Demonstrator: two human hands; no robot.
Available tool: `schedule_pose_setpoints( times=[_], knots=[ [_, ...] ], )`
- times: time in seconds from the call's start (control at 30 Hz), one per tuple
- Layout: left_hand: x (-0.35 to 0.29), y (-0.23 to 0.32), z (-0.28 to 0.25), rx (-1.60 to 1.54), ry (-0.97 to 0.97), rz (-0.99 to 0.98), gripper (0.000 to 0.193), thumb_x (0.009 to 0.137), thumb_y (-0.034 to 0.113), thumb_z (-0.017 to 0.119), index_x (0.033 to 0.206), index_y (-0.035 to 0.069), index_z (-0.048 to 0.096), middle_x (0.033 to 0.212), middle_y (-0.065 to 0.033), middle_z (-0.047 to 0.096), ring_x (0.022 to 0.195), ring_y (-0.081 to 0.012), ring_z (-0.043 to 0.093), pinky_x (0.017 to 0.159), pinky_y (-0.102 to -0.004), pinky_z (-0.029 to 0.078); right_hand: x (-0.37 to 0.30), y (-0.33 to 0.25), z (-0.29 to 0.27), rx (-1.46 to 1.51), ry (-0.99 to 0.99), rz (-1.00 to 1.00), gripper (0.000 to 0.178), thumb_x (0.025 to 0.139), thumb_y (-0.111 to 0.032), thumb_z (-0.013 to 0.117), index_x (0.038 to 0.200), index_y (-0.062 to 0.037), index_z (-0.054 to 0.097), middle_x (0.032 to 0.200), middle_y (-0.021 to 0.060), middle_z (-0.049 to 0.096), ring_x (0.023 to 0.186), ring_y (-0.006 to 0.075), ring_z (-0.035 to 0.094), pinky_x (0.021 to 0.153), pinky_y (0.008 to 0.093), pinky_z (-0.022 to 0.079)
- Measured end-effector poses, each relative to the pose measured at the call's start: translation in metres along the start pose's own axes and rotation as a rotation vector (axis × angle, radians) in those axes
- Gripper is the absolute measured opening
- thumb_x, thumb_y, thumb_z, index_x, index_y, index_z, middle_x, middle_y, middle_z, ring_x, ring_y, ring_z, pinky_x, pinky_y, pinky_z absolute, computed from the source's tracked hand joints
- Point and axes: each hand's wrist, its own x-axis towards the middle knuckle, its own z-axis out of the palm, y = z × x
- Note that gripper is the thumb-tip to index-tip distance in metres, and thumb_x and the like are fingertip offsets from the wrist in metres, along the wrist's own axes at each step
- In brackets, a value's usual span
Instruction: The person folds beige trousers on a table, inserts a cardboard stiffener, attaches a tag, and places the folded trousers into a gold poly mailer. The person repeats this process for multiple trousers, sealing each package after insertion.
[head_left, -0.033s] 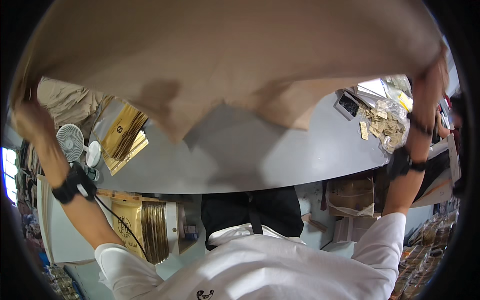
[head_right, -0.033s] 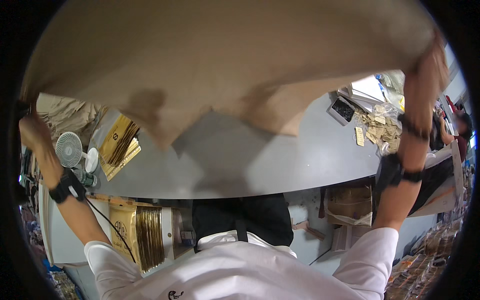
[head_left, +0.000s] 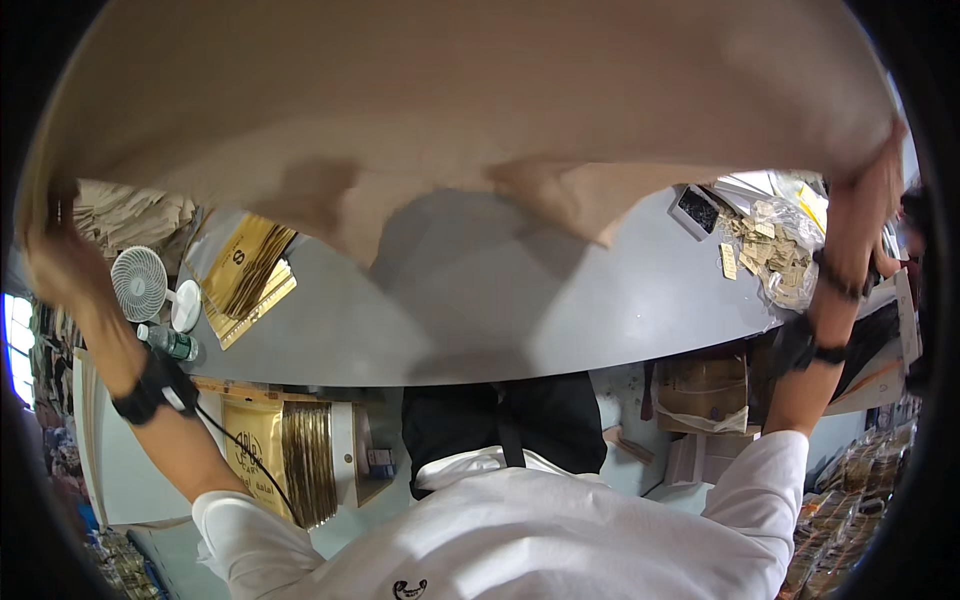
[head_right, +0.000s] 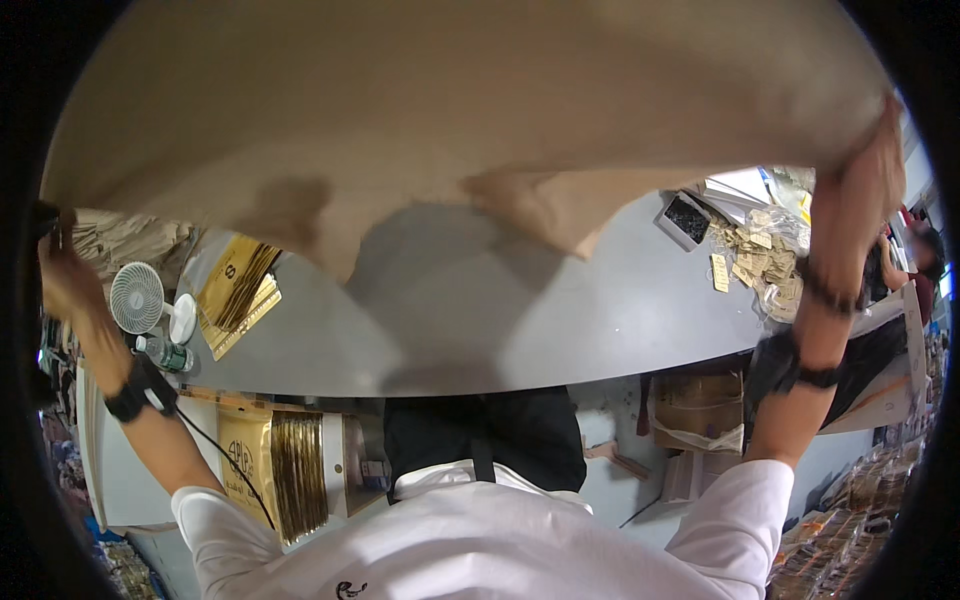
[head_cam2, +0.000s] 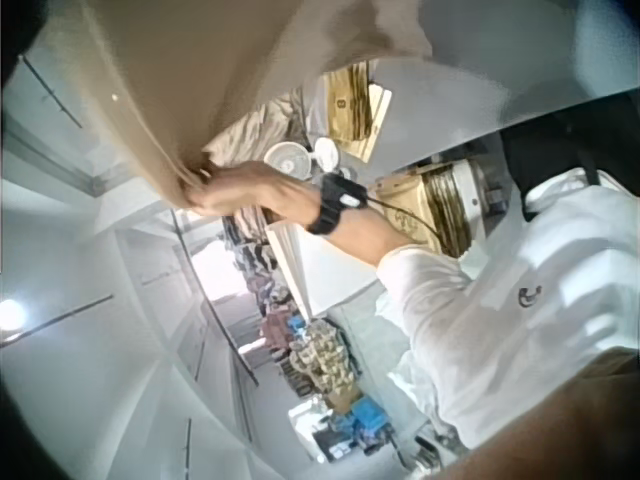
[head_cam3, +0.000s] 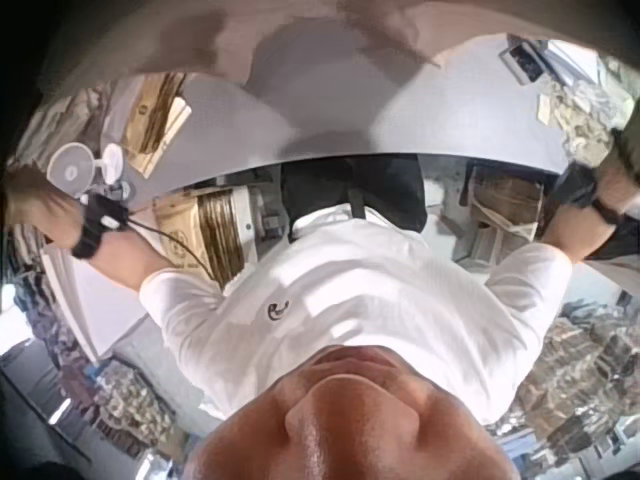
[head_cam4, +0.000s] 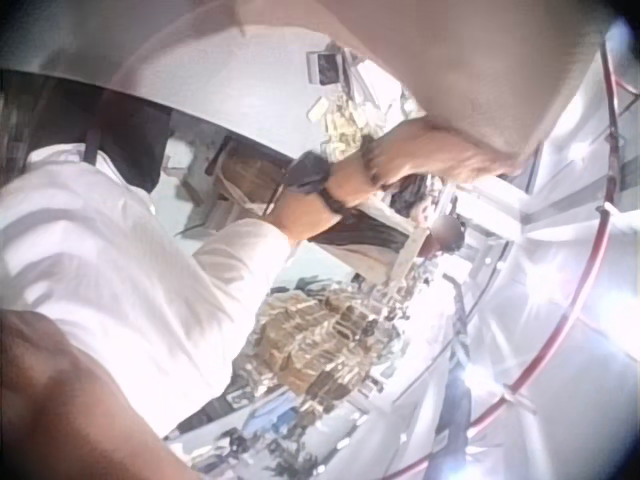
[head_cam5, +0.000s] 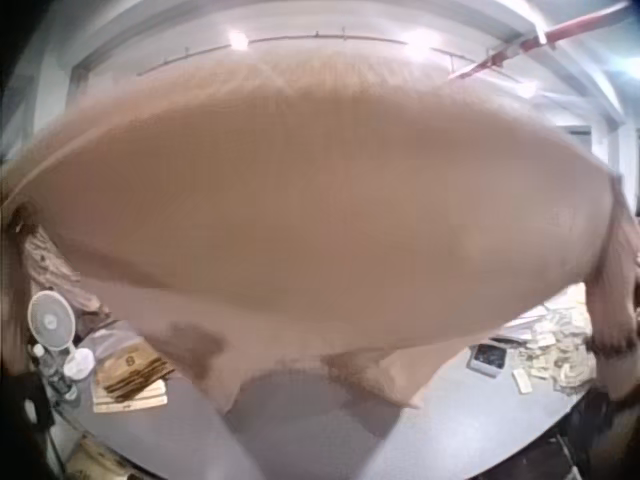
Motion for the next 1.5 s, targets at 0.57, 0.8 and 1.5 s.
schedule_pose_setpoints(
  times=[0.57,0.8,1.5],
  knots=[
    [-0.286,-0.034,-0.131,0.484,-1.332,-1.068,0.041,0.097,0.016,0.073,0.132,-0.004,0.066,0.098,-0.0037,0.072,0.090,-0.0118,0.066,0.078,-0.0256,0.051,-0.288,-0.019,-0.053,-0.353,-1.363,0.592,0.025,0.097,-0.027,0.076,0.096,-0.0022,0.075,0.078,0.0178,0.067,0.066,0.0363,0.065,0.061,0.0409,0.052],
    [-0.333,-0.149,-0.023,0.361,-1.024,-0.973,0.042,0.103,0.021,0.068,0.135,-0.006,0.065,0.100,-0.0022,0.070,0.081,-0.0079,0.060,0.074,-0.0232,0.051,-0.321,0.099,0.086,-0.443,-1.220,0.012,0.038,0.108,-0.029,0.055,0.137,-0.0049,0.062,0.149,0.0151,0.059,0.143,0.0347,0.049,0.117,0.0508,0.039],
    [-0.296,-0.211,-0.003,-0.080,-0.509,-0.751,0.019,0.105,0.015,0.068,0.119,0.004,0.065,0.106,0.0004,0.064,0.092,-0.0073,0.058,0.076,-0.0255,0.049,-0.251,0.170,0.085,0.193,-0.493,0.711,0.017,0.105,-0.017,0.069,0.114,-0.0029,0.068,0.098,-0.0065,0.064,0.089,0.0027,0.055,0.078,0.0191,0.044]
  ],
)
